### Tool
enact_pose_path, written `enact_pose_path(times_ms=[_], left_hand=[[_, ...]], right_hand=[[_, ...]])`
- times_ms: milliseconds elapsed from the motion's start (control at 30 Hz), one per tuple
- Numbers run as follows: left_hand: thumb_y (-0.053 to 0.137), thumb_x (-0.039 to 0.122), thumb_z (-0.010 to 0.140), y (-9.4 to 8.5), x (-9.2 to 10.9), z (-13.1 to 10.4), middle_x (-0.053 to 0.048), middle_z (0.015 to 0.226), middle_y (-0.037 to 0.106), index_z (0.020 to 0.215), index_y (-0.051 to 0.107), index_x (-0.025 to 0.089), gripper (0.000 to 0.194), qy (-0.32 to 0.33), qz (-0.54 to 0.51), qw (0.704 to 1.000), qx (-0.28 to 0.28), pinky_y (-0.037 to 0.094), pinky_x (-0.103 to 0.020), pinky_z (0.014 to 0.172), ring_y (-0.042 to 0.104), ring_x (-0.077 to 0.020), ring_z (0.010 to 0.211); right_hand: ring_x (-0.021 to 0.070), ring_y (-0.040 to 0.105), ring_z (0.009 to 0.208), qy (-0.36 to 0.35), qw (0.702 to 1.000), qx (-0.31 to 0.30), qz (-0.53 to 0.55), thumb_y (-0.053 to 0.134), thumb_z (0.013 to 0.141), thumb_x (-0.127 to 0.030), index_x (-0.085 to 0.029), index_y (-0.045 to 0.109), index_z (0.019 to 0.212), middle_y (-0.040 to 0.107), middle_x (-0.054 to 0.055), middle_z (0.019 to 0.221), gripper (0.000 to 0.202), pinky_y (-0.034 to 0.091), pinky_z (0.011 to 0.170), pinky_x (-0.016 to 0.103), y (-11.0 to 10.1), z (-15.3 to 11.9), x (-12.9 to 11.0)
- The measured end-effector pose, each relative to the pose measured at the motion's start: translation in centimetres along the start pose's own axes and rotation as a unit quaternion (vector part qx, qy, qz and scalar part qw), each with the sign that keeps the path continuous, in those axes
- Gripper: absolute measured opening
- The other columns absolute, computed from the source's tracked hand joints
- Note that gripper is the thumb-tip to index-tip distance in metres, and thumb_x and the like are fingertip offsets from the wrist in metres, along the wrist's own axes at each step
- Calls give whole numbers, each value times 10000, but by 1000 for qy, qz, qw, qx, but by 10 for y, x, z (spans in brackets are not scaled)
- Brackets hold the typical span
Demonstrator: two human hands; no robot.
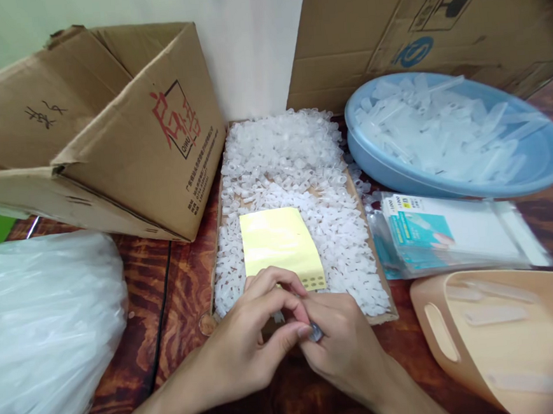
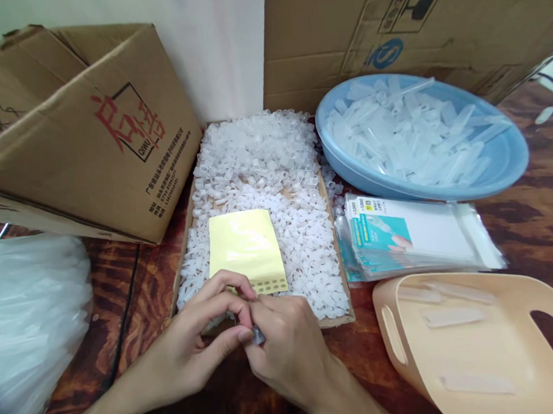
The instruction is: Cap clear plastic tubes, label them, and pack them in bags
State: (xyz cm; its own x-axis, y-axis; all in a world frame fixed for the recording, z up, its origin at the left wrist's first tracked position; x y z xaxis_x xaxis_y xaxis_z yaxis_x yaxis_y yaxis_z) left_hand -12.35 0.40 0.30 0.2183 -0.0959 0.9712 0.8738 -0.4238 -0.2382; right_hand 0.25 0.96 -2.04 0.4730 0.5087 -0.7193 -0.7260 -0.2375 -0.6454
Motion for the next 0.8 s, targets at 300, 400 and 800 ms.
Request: enact_pose_path(times_ms=[300, 400, 800], left_hand=[[578, 101, 973, 3, 0, -3, -44, 1153, 566, 960, 606, 209, 111, 9, 28, 999, 15, 444, -279, 992, 566, -172, 1133], [589, 108, 964, 5, -3, -3, -46, 1148, 559, 963, 599, 210, 102, -1, 21, 999, 32, 445, -279, 981, 558, -178, 1129], [676, 269, 944, 15, -14, 2, -39, 1060, 548, 902, 599, 209, 106, -44, -111, 986, 115, 462, -277, 890, 584, -181, 1001]], right_hand=[[130, 541, 506, 19, 1000, 0, 3, 481, 865, -123, -179, 552, 645, 584, 14, 577, 237, 321, 524, 255, -2, 0, 1], [137, 542, 506, 20, 1000, 4, -8, 474, 844, -120, -185, 533, 630, 585, 20, 573, 231, 315, 518, 259, -2, 0, 3], [121, 522, 492, 37, 999, 9, 34, 455, 892, -136, -181, 576, 674, 575, 2, 571, 253, 319, 507, 248, 0, 1, 6]])
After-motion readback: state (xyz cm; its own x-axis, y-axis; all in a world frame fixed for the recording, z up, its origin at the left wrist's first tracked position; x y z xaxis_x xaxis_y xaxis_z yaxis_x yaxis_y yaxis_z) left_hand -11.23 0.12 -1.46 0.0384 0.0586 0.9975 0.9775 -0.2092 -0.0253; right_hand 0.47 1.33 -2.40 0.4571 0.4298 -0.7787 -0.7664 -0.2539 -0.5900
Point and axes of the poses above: each hand's wrist, its own z-axis towards the middle knuckle, its own y-axis out of the palm, x = y × z, the point moved 6 cm from there along z, towards the middle knuckle
